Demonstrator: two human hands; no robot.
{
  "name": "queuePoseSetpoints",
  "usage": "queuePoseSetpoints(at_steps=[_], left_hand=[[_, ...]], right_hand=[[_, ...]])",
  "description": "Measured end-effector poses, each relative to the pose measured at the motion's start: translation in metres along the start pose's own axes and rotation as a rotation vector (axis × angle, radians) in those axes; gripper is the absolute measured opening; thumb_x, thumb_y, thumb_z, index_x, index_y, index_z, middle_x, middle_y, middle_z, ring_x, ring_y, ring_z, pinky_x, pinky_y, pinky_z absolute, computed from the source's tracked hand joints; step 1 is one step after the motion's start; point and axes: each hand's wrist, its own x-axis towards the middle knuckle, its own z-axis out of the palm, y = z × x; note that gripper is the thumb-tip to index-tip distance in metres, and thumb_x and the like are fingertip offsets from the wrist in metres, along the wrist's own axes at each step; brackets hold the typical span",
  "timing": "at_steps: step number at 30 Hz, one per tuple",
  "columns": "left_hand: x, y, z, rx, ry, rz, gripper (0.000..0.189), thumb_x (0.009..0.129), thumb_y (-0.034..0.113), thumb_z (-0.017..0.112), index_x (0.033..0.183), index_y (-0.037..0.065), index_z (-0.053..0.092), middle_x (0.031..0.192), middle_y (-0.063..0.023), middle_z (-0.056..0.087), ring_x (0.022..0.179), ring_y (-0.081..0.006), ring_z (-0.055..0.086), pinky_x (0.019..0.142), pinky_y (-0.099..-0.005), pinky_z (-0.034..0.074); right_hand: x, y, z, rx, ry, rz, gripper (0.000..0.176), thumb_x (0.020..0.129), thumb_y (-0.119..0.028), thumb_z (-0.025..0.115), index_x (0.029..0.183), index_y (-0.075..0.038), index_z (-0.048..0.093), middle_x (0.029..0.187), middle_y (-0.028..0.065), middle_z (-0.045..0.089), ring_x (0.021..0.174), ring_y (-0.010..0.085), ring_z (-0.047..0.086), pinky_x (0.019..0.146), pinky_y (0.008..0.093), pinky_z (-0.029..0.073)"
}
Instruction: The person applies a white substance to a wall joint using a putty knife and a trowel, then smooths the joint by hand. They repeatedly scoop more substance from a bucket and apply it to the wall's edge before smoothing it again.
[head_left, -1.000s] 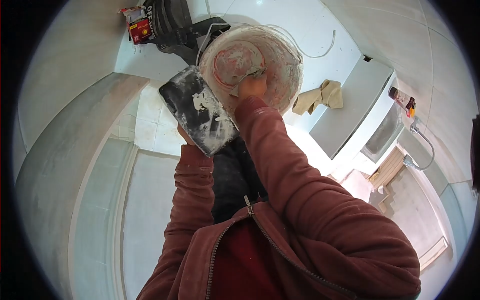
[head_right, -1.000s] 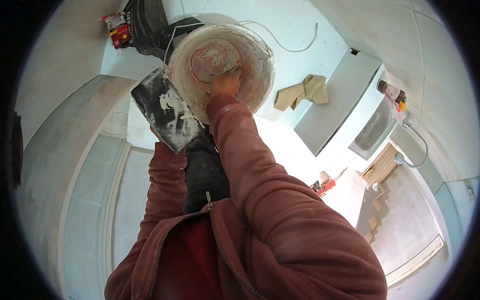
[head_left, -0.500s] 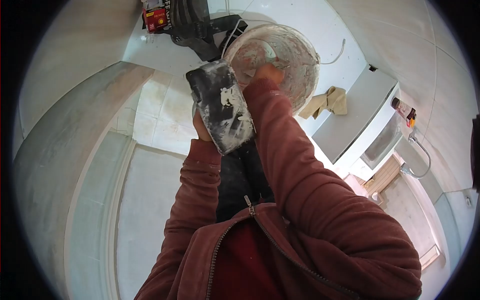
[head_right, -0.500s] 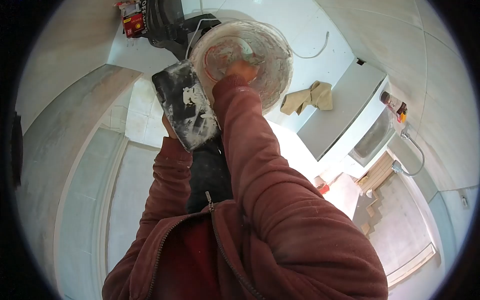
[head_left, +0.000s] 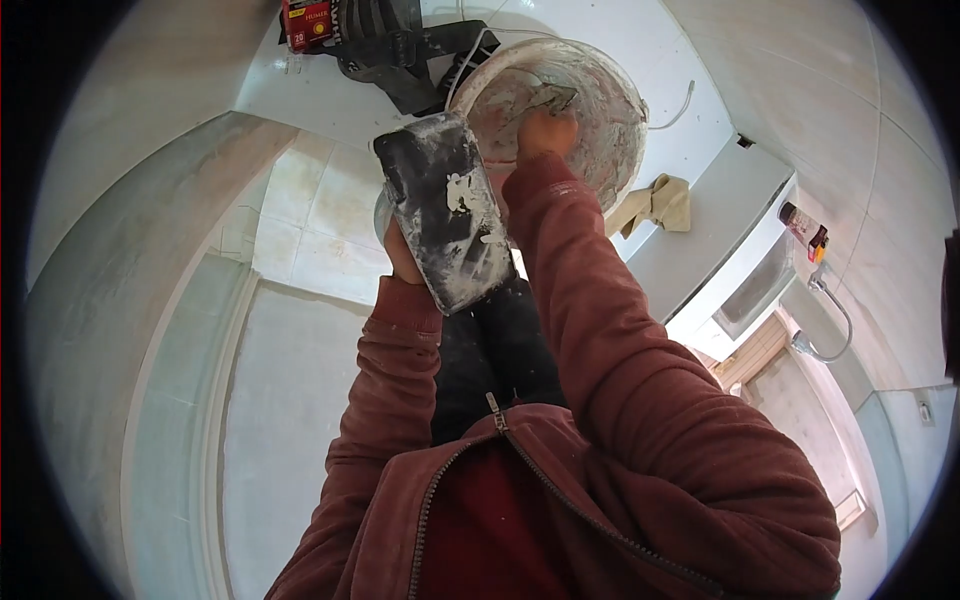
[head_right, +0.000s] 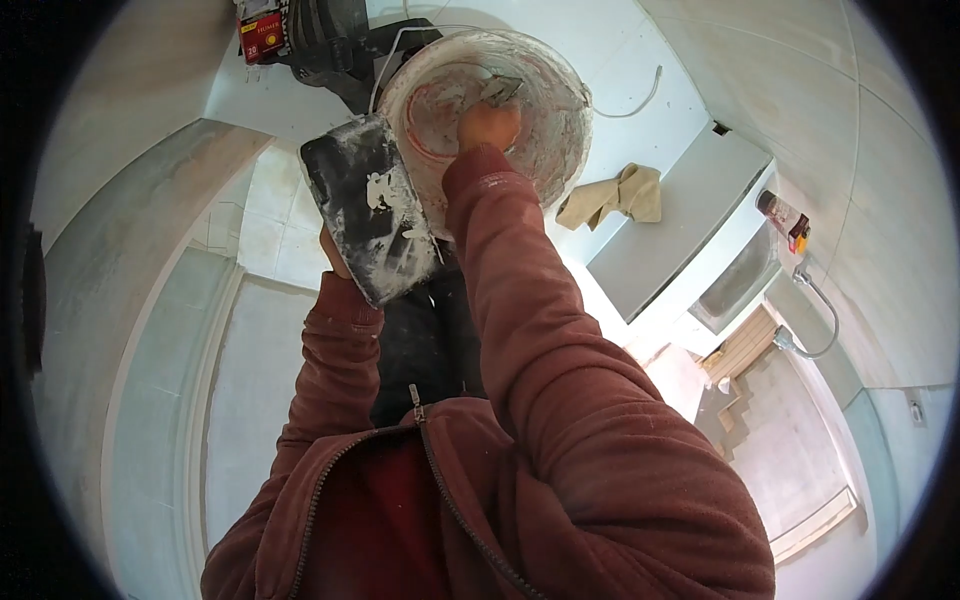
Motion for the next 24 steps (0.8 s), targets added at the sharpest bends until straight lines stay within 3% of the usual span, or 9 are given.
queuePoseSetpoints(at_steps=[5, 8, 10, 11, 13, 16, 20, 22, 24], left_hand=[[-0.002, -0.001, -0.004, -0.034, -0.038, -0.016, 0.041, 0.092, 0.031, 0.033, 0.120, 0.003, 0.045, 0.112, -0.0126, 0.055, 0.096, -0.0228, 0.057, 0.082, -0.0332, 0.049], [-0.003, 0.003, -0.002, -0.069, -0.074, -0.010, 0.041, 0.092, 0.031, 0.032, 0.120, 0.003, 0.045, 0.111, -0.0131, 0.055, 0.096, -0.0236, 0.057, 0.082, -0.0343, 0.049], [-0.005, 0.003, 0.007, -0.091, -0.087, -0.023, 0.041, 0.092, 0.031, 0.032, 0.120, 0.003, 0.045, 0.111, -0.0134, 0.055, 0.096, -0.0241, 0.057, 0.081, -0.0347, 0.049], [-0.006, 0.005, 0.011, -0.149, -0.114, -0.056, 0.042, 0.092, 0.032, 0.032, 0.120, 0.003, 0.045, 0.110, -0.0136, 0.055, 0.095, -0.0244, 0.057, 0.081, -0.0348, 0.049], [-0.003, 0.006, 0.010, -0.217, -0.222, -0.087, 0.044, 0.092, 0.034, 0.031, 0.119, 0.002, 0.046, 0.109, -0.0137, 0.056, 0.095, -0.0253, 0.057, 0.081, -0.0357, 0.049], [-0.001, 0.007, 0.005, -0.160, -0.177, -0.073, 0.045, 0.092, 0.034, 0.032, 0.118, 0.002, 0.047, 0.108, -0.0132, 0.057, 0.095, -0.0253, 0.057, 0.081, -0.0358, 0.049], [-0.003, 0.008, 0.004, -0.031, -0.090, -0.025, 0.044, 0.092, 0.034, 0.031, 0.119, 0.002, 0.047, 0.110, -0.0126, 0.056, 0.093, -0.0245, 0.057, 0.079, -0.0348, 0.049], [0.001, 0.006, 0.000, 0.001, -0.111, -0.020, 0.044, 0.092, 0.033, 0.031, 0.119, 0.002, 0.047, 0.110, -0.0121, 0.056, 0.093, -0.0245, 0.057, 0.078, -0.0349, 0.050], [0.006, 0.005, 0.001, 0.095, 0.063, 0.030, 0.043, 0.093, 0.032, 0.032, 0.118, 0.002, 0.047, 0.109, -0.0121, 0.056, 0.093, -0.0243, 0.058, 0.078, -0.0349, 0.050]], right_hand=[[0.002, -0.005, 0.015, 0.080, -0.075, 0.225, 0.027, 0.072, -0.009, 0.053, 0.092, 0.009, 0.058, 0.082, 0.0244, 0.062, 0.079, 0.0353, 0.061, 0.071, 0.0396, 0.046], [0.001, 0.002, 0.018, 0.274, -0.034, 0.044, 0.028, 0.073, -0.005, 0.055, 0.097, 0.008, 0.057, 0.087, 0.0224, 0.062, 0.080, 0.0300, 0.061, 0.070, 0.0361, 0.046], [0.010, 0.016, 0.022, 0.483, -0.304, 0.116, 0.033, 0.072, -0.003, 0.057, 0.103, 0.006, 0.055, 0.091, 0.0196, 0.062, 0.081, 0.0286, 0.061, 0.071, 0.0355, 0.046], [0.012, 0.024, 0.023, 0.481, -0.301, 0.117, 0.033, 0.072, -0.003, 0.057, 0.103, 0.006, 0.055, 0.091, 0.0196, 0.062, 0.081, 0.0286, 0.061, 0.071, 0.0355, 0.046], [0.004, 0.014, 0.016, 0.211, -0.294, -0.265, 0.033, 0.073, -0.002, 0.057, 0.106, 0.003, 0.054, 0.091, 0.0178, 0.063, 0.081, 0.0299, 0.061, 0.072, 0.0375, 0.046], [0.005, 0.008, 0.003, 0.009, -0.326, -0.515, 0.032, 0.077, -0.009, 0.055, 0.108, -0.003, 0.055, 0.090, 0.0181, 0.063, 0.082, 0.0338, 0.061, 0.074, 0.0402, 0.046], [0.006, 0.007, -0.005, -0.116, -0.537, -0.659, 0.031, 0.079, -0.018, 0.054, 0.109, -0.010, 0.057, 0.090, 0.0192, 0.062, 0.084, 0.0375, 0.059, 0.076, 0.0417, 0.045], [0.005, 0.002, -0.013, -0.269, -0.839, -0.768, 0.030, 0.081, -0.024, 0.052, 0.109, -0.014, 0.058, 0.092, 0.0183, 0.062, 0.085, 0.0396, 0.057, 0.077, 0.0432, 0.044], [0.007, 0.002, -0.026, -0.302, -0.905, -0.856, 0.029, 0.081, -0.022, 0.053, 0.108, -0.014, 0.058, 0.089, 0.0177, 0.062, 0.083, 0.0353, 0.059, 0.076, 0.0405, 0.045]])
